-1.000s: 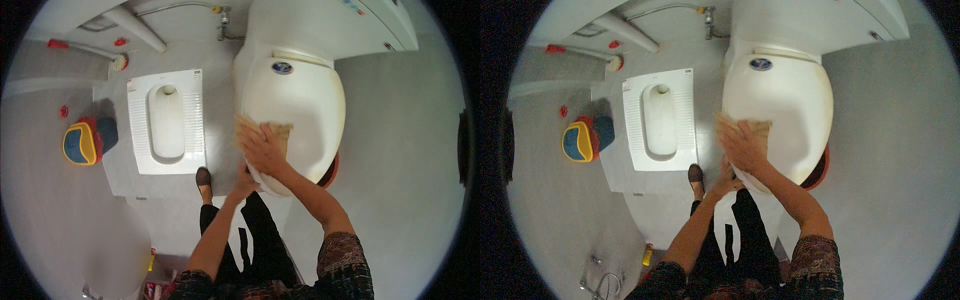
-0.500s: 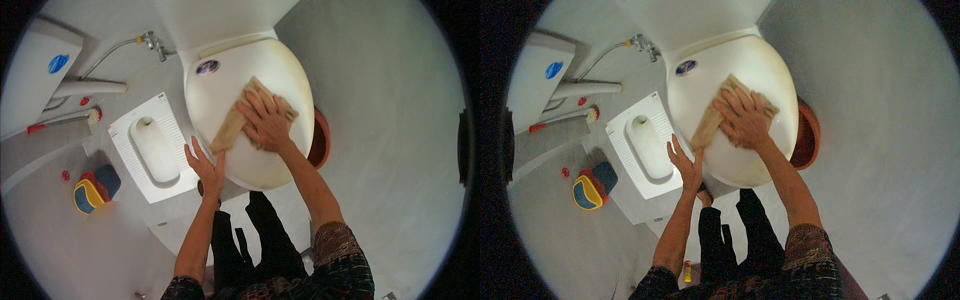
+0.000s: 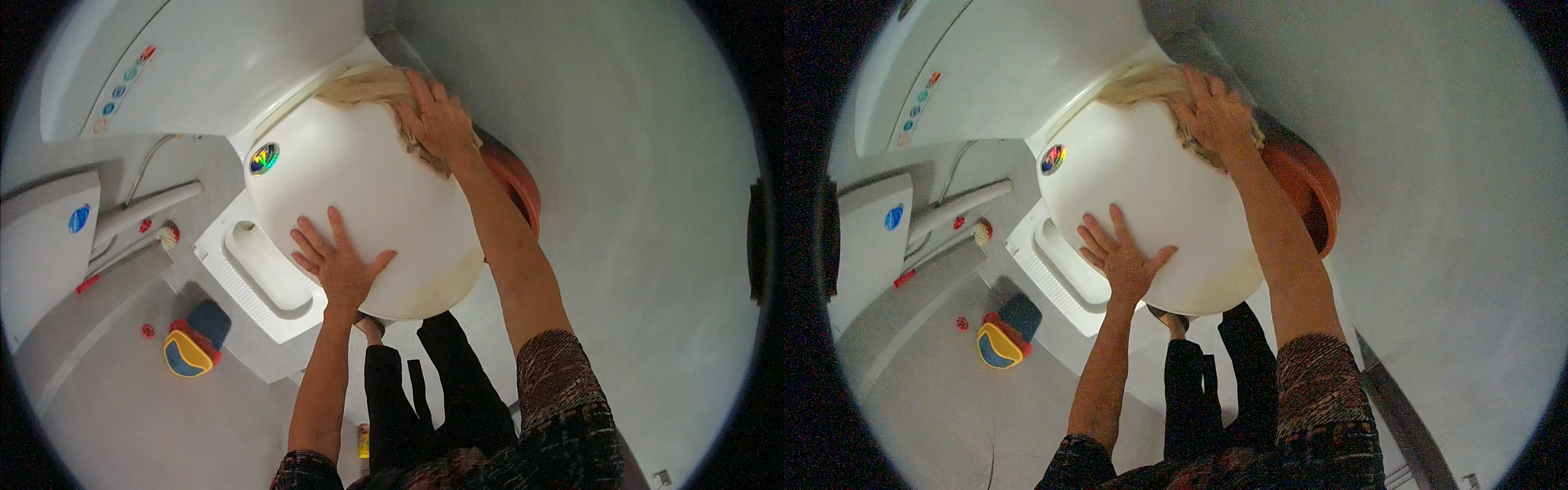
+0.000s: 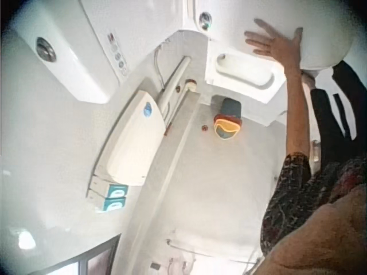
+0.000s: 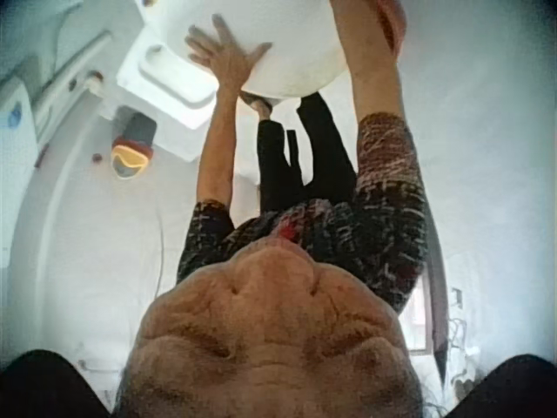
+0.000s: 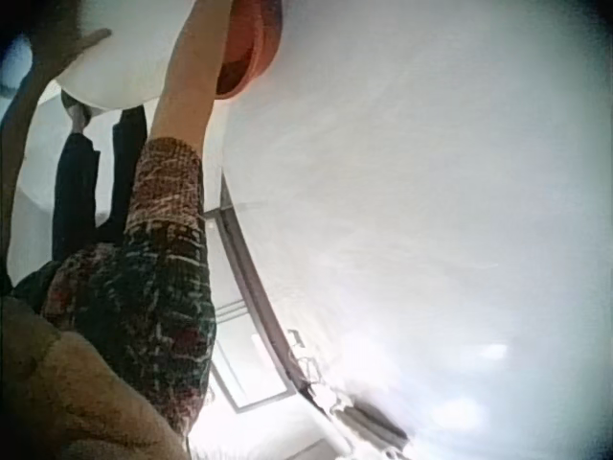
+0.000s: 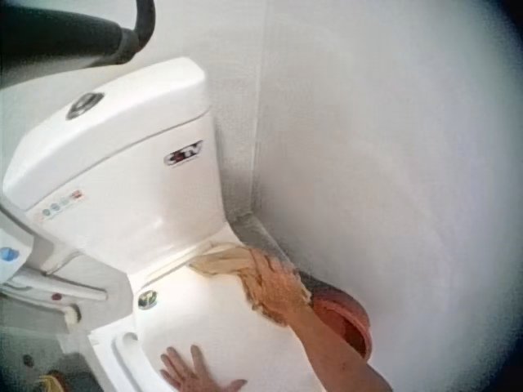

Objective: The person cleans a bathroom by wiping the toilet tank and seat with a cloth. They then fill a basin with water from a wall-mounted tap, wash the cloth, and wipe the surrounding walls and floor. The person repeatedly wrings out the cloth in the basin and continues wiping the wall surfaces.

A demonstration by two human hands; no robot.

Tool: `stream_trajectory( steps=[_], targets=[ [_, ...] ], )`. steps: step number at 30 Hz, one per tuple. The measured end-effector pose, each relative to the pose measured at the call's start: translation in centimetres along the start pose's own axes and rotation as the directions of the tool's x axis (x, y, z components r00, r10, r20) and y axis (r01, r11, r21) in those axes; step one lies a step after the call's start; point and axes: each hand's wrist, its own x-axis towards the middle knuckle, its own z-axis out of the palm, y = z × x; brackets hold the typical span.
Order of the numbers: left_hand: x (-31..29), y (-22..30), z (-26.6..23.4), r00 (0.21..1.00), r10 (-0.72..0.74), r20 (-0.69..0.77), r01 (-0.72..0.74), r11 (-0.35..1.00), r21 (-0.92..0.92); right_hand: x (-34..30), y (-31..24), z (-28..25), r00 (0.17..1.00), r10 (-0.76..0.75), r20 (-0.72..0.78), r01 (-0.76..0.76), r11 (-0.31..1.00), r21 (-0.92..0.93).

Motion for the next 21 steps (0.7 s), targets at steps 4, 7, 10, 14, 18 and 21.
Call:
stream_trajectory(
  steps=[4,7,10,14,18,21],
  targets=[
    [-0.1,-0.5,0.7,1.000,-0.011,0.003,0.011,0.996,0.083,-4.9,2.9,-0.5,0.985,0.147,0.086,-0.166,0.940,0.299],
    [-0.3,-0.7,1.4,0.998,0.043,-0.047,-0.037,0.992,0.120,-10.3,4.2,-0.9,0.970,0.240,0.046,-0.241,0.908,0.344],
    [-0.4,-1.2,2.1,0.989,0.103,-0.109,-0.088,0.987,0.134,-15.6,3.9,0.0,0.954,0.289,-0.086,-0.246,0.911,0.332],
    [-0.3,-1.1,1.8,0.996,0.066,-0.062,-0.062,0.996,0.059,-22.0,1.7,1.1,0.912,0.329,-0.243,-0.281,0.936,0.212],
    [-0.2,-1.0,1.7,0.995,0.084,-0.050,-0.083,0.996,0.026,-28.6,-2.9,3.4,0.870,0.353,-0.343,-0.379,0.925,-0.010],
    [0.0,-1.2,1.8,0.996,0.072,-0.048,-0.072,0.997,0.009,-31.7,-7.9,6.1,0.881,0.367,-0.299,-0.397,0.917,-0.045]
  ],
)
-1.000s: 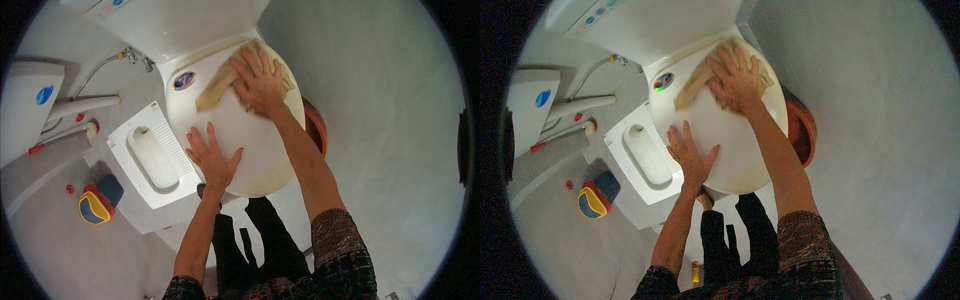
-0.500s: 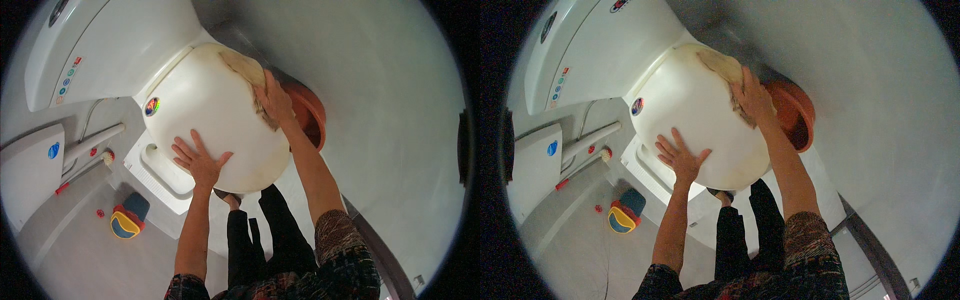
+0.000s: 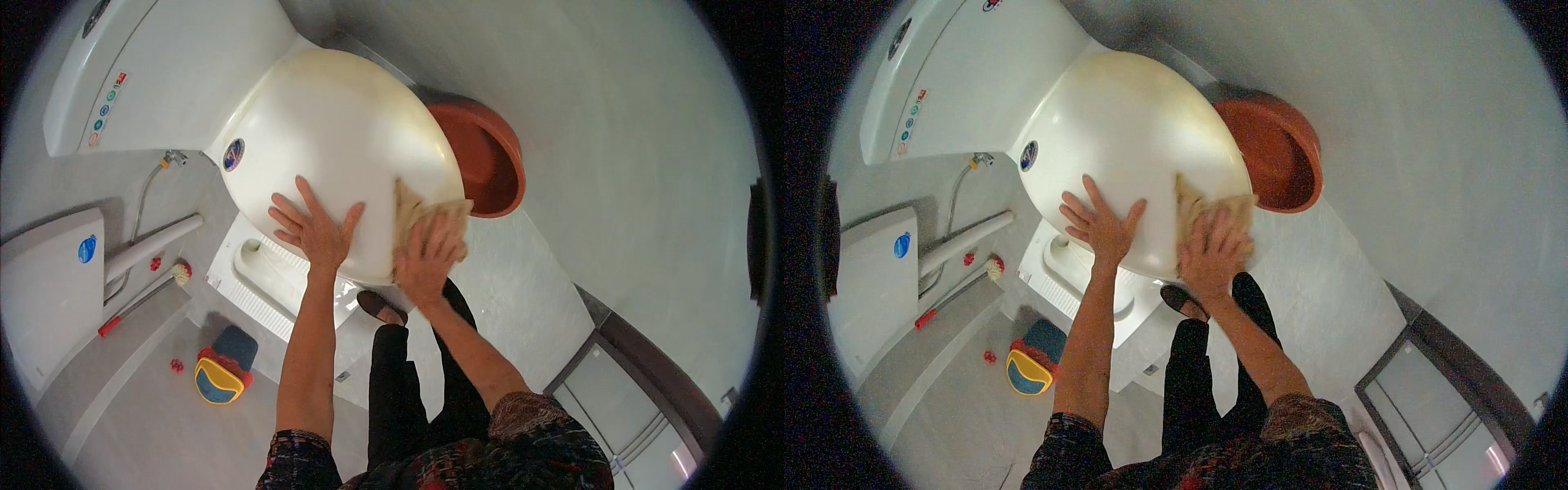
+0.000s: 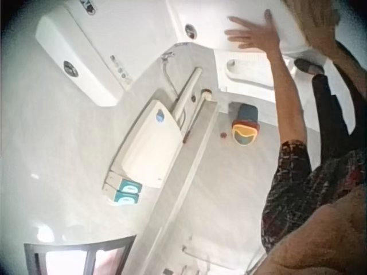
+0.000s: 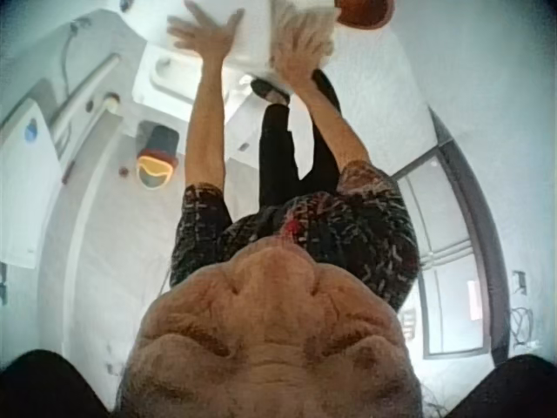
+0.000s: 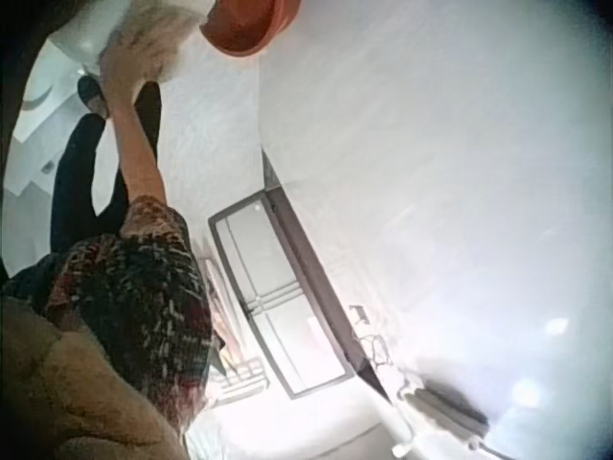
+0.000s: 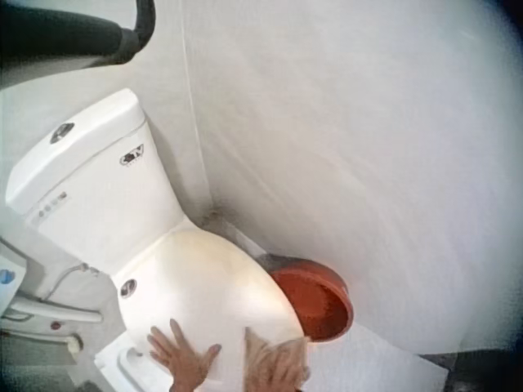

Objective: The person cleans a bathroom by wiping the toilet tank and seat with a cloth. They then fill a basin with water from a wall-mounted tap, wash the cloth, and wipe the surrounding walls and floor. The person repeatedly wrings out the cloth in the basin and continues wiping the wall surfaces.

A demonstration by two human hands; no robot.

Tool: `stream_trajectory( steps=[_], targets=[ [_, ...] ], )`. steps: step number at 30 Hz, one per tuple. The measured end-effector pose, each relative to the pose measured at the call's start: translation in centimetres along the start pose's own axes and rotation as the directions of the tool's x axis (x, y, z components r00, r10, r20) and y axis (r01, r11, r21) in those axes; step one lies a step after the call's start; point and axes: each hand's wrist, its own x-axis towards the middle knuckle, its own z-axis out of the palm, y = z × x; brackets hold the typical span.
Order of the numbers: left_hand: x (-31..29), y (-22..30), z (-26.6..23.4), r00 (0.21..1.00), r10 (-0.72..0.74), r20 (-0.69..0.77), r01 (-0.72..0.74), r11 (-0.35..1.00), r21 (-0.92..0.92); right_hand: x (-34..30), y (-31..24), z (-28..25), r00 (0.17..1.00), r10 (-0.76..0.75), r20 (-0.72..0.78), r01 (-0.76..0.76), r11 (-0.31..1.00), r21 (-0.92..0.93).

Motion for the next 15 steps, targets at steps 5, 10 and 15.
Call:
stream_trajectory(
  steps=[5,10,15],
  targets=[
    [0.4,-0.7,-0.7,0.995,-0.050,0.091,0.065,0.983,-0.174,0.4,-3.6,0.2,0.905,-0.423,0.034,0.413,0.897,0.157],
    [0.1,-1.0,-1.2,0.990,-0.053,0.131,0.083,0.967,-0.240,9.8,-2.7,-0.1,0.918,-0.394,-0.037,0.396,0.915,0.080],
    [-0.4,-0.9,-1.2,0.996,0.024,0.080,-0.016,0.994,-0.105,12.3,-0.2,0.7,0.987,-0.043,-0.155,0.024,0.993,-0.119]
  ],
)
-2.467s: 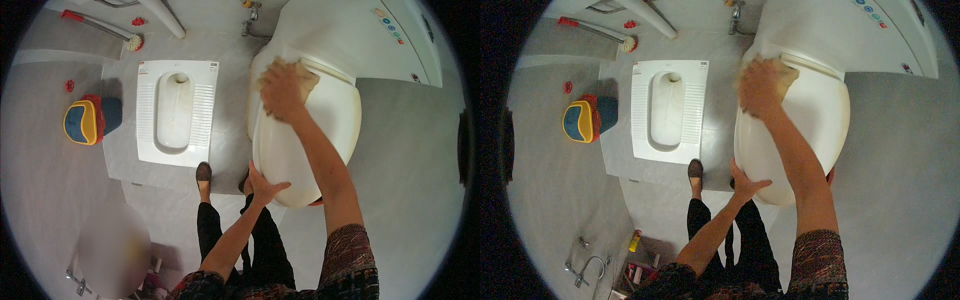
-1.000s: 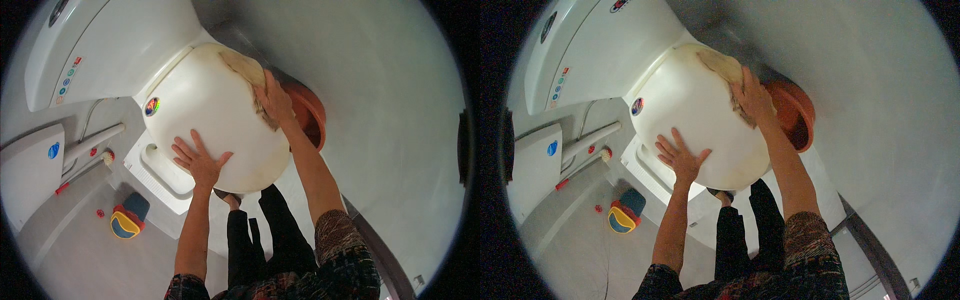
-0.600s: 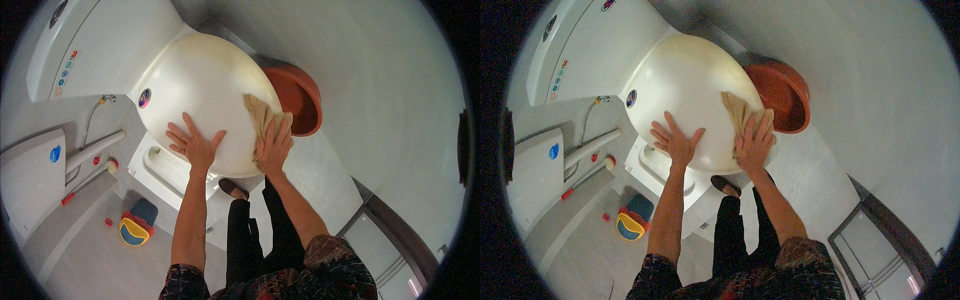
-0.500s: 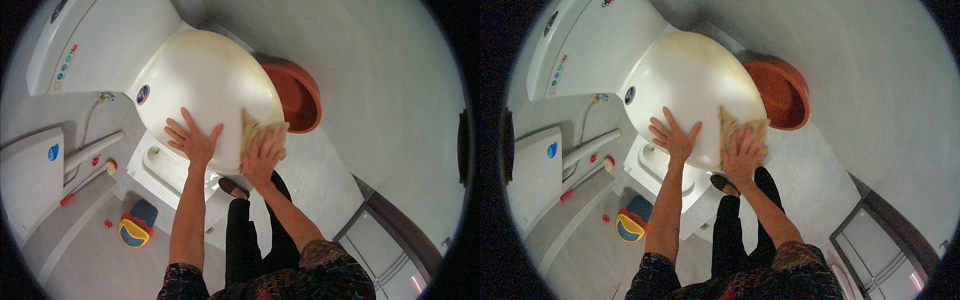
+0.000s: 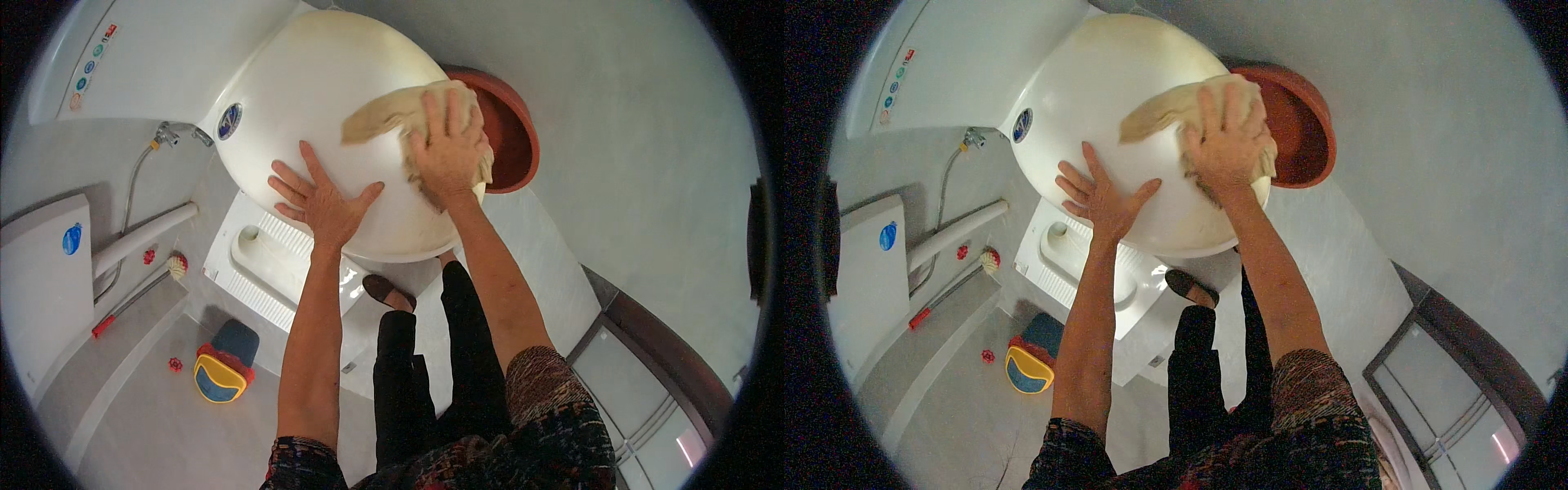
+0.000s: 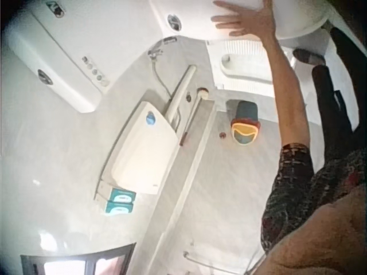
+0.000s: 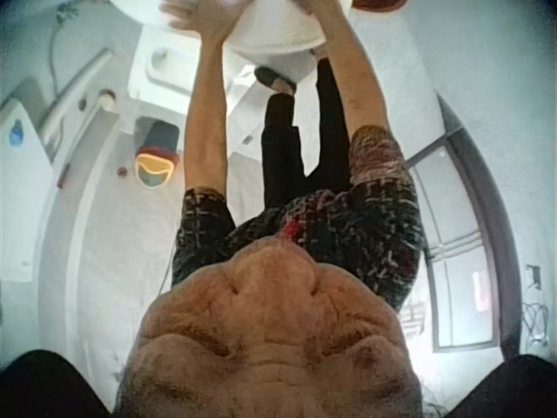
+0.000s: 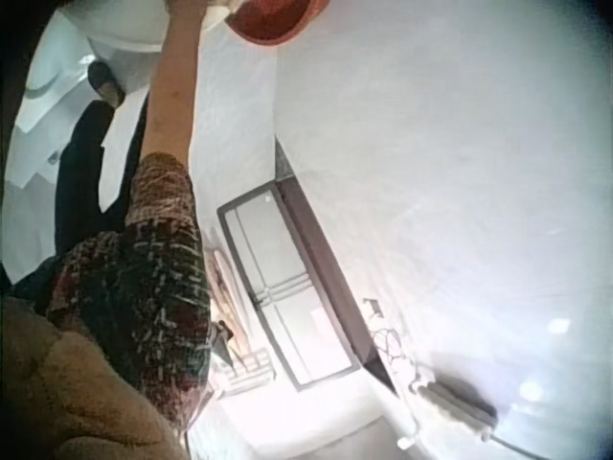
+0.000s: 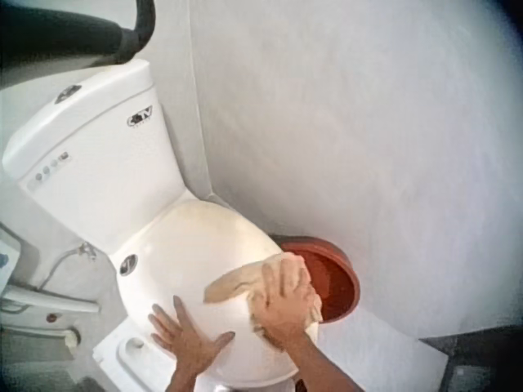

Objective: The person cleans a bathroom by wiping the toilet tank and seat with a cloth. They then fill a basin with water from a wall-mounted tap, wash the cloth, and wipe the surrounding walls and floor. The person repeatedly wrings out the cloth in the basin and continues wiping the wall surfaces.

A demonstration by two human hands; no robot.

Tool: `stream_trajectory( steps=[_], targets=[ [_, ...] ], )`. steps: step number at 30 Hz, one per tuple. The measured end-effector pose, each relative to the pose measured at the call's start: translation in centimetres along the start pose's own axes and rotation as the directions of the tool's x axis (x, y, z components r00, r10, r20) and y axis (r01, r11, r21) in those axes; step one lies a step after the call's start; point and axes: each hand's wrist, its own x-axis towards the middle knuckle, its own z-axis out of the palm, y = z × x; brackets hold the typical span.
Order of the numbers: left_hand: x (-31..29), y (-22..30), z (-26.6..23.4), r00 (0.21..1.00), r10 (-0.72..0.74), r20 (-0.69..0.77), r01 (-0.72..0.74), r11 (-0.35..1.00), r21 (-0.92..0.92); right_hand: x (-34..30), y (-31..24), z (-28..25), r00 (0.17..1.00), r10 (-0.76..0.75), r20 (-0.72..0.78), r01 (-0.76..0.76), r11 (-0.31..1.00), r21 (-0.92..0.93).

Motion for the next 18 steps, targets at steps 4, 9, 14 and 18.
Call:
stream_trajectory(
  steps=[4,9,14,18],
  targets=[
    [0.0,-0.2,-0.2,1.000,-0.002,0.016,0.002,1.000,-0.028,-0.4,2.1,-1.2,0.764,0.512,0.393,-0.616,0.759,0.208],
    [0.0,-0.1,0.5,1.000,0.019,0.018,-0.018,0.999,-0.042,-6.4,5.1,0.4,0.634,0.660,0.404,-0.769,0.484,0.417],
    [0.0,-0.2,0.5,0.999,0.038,-0.034,-0.041,0.996,-0.075,-14.4,1.5,0.6,0.828,0.542,0.143,-0.453,0.496,0.741],
    [0.1,-1.2,0.5,0.996,0.058,-0.068,-0.063,0.996,-0.070,-18.0,-1.7,0.7,0.935,0.353,-0.040,-0.327,0.899,0.291]
  ],
)
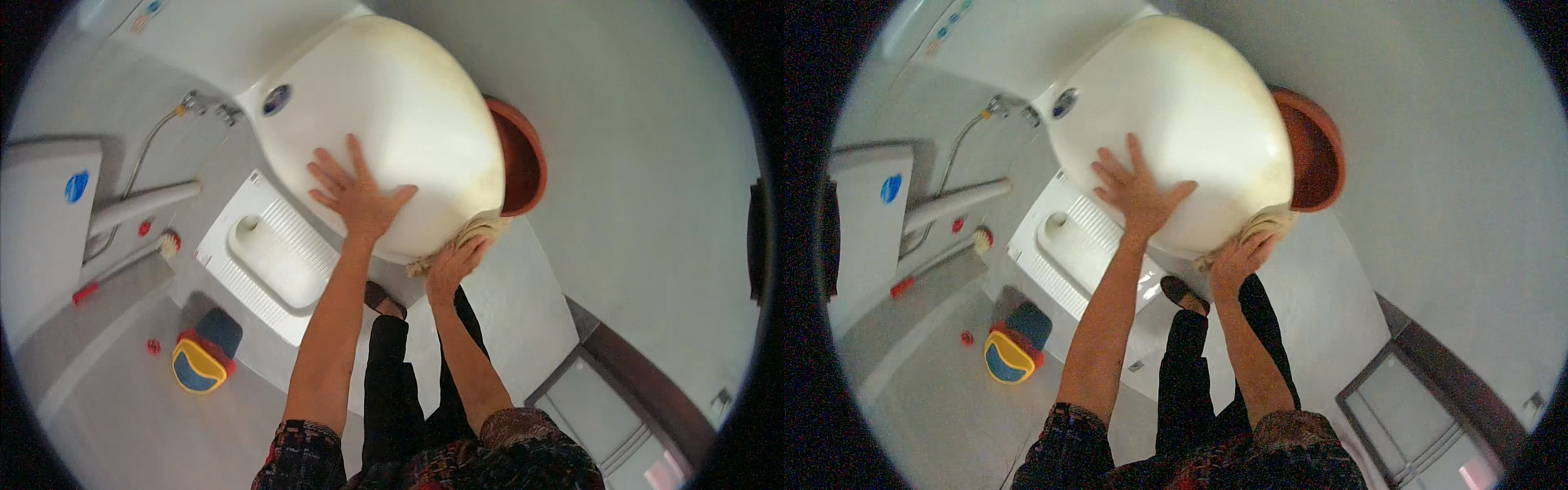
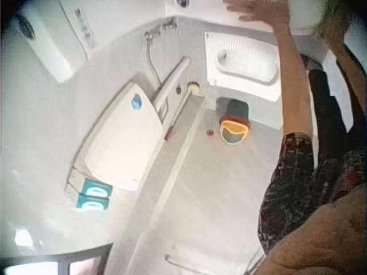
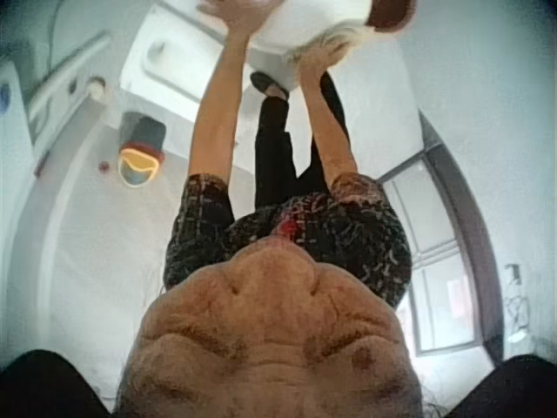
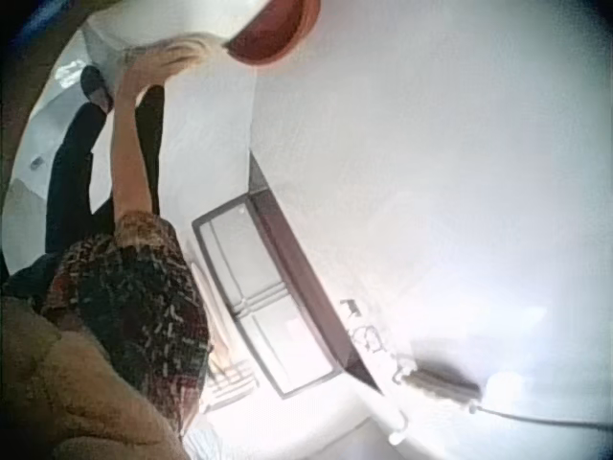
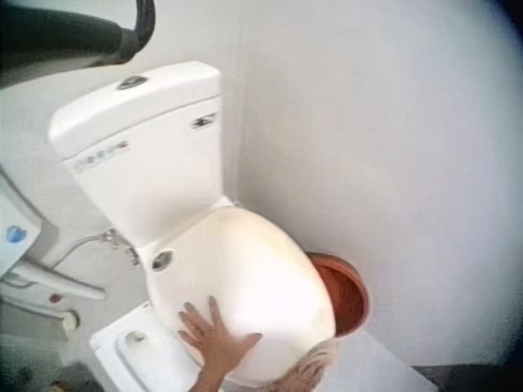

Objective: The person cleans a bathroom by wiping the toilet tank and seat with a cloth. They then fill a basin with water from a wall-mounted tap, wash the cloth, and wipe the surrounding walls and floor. The person repeatedly wrings out the cloth in the basin and continues wiping the wall surfaces.

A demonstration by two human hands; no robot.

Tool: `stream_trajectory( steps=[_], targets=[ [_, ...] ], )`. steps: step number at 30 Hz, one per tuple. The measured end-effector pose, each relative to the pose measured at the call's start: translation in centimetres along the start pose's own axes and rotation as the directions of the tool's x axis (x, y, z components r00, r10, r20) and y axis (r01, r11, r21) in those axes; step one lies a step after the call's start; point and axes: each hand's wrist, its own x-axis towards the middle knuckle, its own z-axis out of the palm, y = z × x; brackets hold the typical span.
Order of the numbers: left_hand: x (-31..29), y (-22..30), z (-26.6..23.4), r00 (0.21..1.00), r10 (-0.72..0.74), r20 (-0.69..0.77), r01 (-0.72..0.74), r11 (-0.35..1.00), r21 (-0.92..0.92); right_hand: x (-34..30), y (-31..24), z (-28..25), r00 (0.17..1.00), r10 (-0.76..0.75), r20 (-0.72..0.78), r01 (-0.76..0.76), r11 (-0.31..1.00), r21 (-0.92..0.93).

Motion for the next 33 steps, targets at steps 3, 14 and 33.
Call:
stream_trajectory(
  steps=[3,14,33],
  targets=[
    [-1.1,-0.9,-0.8,0.997,0.040,-0.070,-0.047,0.993,-0.108,0.5,-0.4,-0.7,0.949,-0.296,0.109,0.313,0.925,-0.214],
    [-17.5,-10.9,6.5,0.703,-0.627,0.335,0.438,0.011,-0.899,6.3,-13.1,1.3,-0.171,-0.884,0.435,0.974,-0.085,0.210],
    [-28.5,-10.4,10.4,0.446,-0.761,0.471,0.455,-0.261,-0.852,3.4,-32.3,15.1,-0.021,-0.189,0.982,0.703,-0.701,-0.120]
  ],
)
